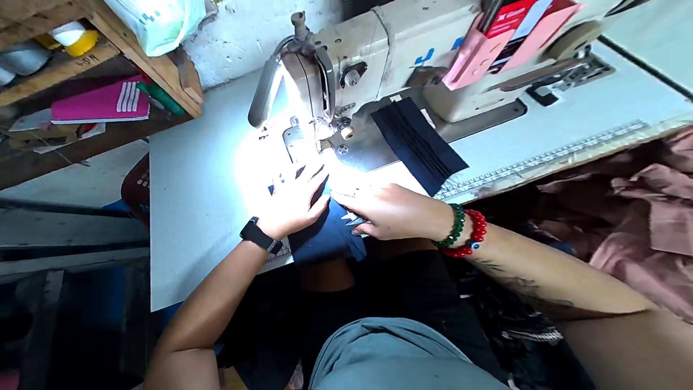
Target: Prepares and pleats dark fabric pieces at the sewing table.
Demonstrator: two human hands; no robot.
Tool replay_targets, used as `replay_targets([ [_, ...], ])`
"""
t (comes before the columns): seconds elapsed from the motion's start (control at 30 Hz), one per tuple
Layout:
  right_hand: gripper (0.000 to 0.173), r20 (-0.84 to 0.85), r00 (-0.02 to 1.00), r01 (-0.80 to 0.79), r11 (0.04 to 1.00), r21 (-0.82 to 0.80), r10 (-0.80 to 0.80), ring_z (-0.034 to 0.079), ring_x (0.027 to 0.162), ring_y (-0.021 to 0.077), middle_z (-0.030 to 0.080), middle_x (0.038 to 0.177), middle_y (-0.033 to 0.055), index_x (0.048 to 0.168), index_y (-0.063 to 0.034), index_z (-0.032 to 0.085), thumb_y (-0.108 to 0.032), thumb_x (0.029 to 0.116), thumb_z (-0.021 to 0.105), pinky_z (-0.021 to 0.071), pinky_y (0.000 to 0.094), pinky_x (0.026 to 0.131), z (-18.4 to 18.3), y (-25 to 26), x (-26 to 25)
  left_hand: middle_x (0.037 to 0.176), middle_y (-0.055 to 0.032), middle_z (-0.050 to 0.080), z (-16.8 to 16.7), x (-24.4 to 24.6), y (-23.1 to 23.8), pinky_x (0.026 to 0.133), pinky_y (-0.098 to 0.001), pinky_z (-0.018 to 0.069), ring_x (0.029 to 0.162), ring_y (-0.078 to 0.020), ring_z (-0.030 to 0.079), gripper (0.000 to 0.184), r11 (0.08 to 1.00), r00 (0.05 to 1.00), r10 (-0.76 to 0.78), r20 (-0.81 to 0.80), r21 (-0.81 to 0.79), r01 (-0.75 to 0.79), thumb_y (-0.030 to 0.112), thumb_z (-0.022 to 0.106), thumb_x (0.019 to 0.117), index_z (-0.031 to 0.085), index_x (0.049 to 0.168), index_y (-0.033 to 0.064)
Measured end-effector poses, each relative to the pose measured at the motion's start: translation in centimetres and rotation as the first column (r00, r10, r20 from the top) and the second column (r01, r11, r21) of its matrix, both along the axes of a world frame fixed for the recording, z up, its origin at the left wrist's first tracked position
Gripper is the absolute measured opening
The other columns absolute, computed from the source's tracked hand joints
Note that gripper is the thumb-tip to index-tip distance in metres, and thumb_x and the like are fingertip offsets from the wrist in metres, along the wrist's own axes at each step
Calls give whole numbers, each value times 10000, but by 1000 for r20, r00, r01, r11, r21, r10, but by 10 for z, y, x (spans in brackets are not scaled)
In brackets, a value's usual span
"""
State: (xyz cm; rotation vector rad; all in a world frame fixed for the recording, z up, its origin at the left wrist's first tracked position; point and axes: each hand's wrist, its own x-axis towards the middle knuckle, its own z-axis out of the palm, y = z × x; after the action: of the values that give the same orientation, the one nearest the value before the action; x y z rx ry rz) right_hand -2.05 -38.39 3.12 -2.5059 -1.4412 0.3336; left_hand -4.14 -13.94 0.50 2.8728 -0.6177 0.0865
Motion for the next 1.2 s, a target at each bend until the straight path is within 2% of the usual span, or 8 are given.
replay_targets([
  [0.1, 575, -6, 1000, 6, 1000, -20, -6, 684, 882, 245, 699, 1020, 80, 1416, -118, 582, -368, 922, 737, 560, 451, 721, 2, 2, 1, 1612, -53, 415, 3, 4, 0, 1143, -704, 244, 1505, -376, 301, 576, 1000, 1000, 6, -16, 5, -6, 508, 432, 1012, 502, 1531, 269],
  [0.23, 570, 16, 1000, 12, 1000, 18, -12, 683, 894, 245, 700, 1004, 77, 1393, -118, 601, -388, 912, 744, 563, 445, 728, -2, 0, 2, 1568, -3, 470, -10, 4, 0, 1151, -694, 236, 1477, -303, 361, 545, 1000, 1000, -6, 31, -29, 7, 482, 385, 1047, 514, 1518, 239],
  [0.47, 605, 20, 999, 32, 999, 22, -32, 686, 873, 248, 699, 1004, 83, 1416, -107, 583, -390, 908, 747, 561, 443, 705, -1, 1, 2, 1600, 23, 441, -5, 11, 3, 1157, -669, 234, 1485, -322, 343, 595, 1000, 1000, -5, 0, -24, 5, 524, 420, 1015, 481, 1545, 262],
  [0.6, 592, 51, 998, 33, 998, 56, -36, 679, 801, 238, 686, 924, 69, 1380, -102, 603, -386, 887, 767, 556, 436, 661, -2, 3, 4, 1623, -6, 398, -1, 14, 5, 1161, -709, 172, 1511, -330, 295, 579, 1000, 1000, 25, -16, -8, -25, 550, 453, 1003, 490, 1534, 322],
  [0.83, 586, 44, 998, 48, 999, 23, -49, 687, 866, 250, 696, 974, 82, 1376, -77, 596, -370, 896, 758, 560, 444, 723, 3, 8, 7, 1674, -17, 318, 4, 17, 10, 1180, -711, 99, 1565, -362, 160, 556, 999, 1000, -5, 3, -51, 5, 526, 493, 1000, 543, 1504, 295],
  [0.97, 558, 42, 997, 60, 998, 4, -61, 688, 862, 239, 693, 970, 69, 1362, -87, 598, -394, 916, 733, 558, 448, 722, 2, 10, 10, 1654, 4, 355, -9, 29, 13, 1145, -749, 142, 1550, -347, 218, 558, 999, 999, 33, 24, -5, -33, 607, 455, 997, 532, 1497, 370],
  [1.07, 452, 72, 995, 74, 997, 7, -74, 690, 833, 229, 688, 932, 55, 1226, -108, 651, -407, 899, 744, 556, 440, 694, 1, 10, 10, 1654, -1, 351, -8, 30, 14, 1141, -744, 144, 1541, -355, 225, 543, 999, 999, 42, 28, -19, -41, 601, 488, 989, 552, 1480, 379],
  [1.2, 572, 36, 995, 93, 994, -59, -91, 695, 905, 250, 702, 1027, 73, 1384, -108, 593, -405, 916, 733, 565, 468, 751, 4, 14, 10, 1657, -14, 343, -9, 30, 14, 1126, -731, 185, 1526, -361, 251, 544, 999, 997, 52, 53, -7, -52, 625, 476, 982, 557, 1469, 397],
])
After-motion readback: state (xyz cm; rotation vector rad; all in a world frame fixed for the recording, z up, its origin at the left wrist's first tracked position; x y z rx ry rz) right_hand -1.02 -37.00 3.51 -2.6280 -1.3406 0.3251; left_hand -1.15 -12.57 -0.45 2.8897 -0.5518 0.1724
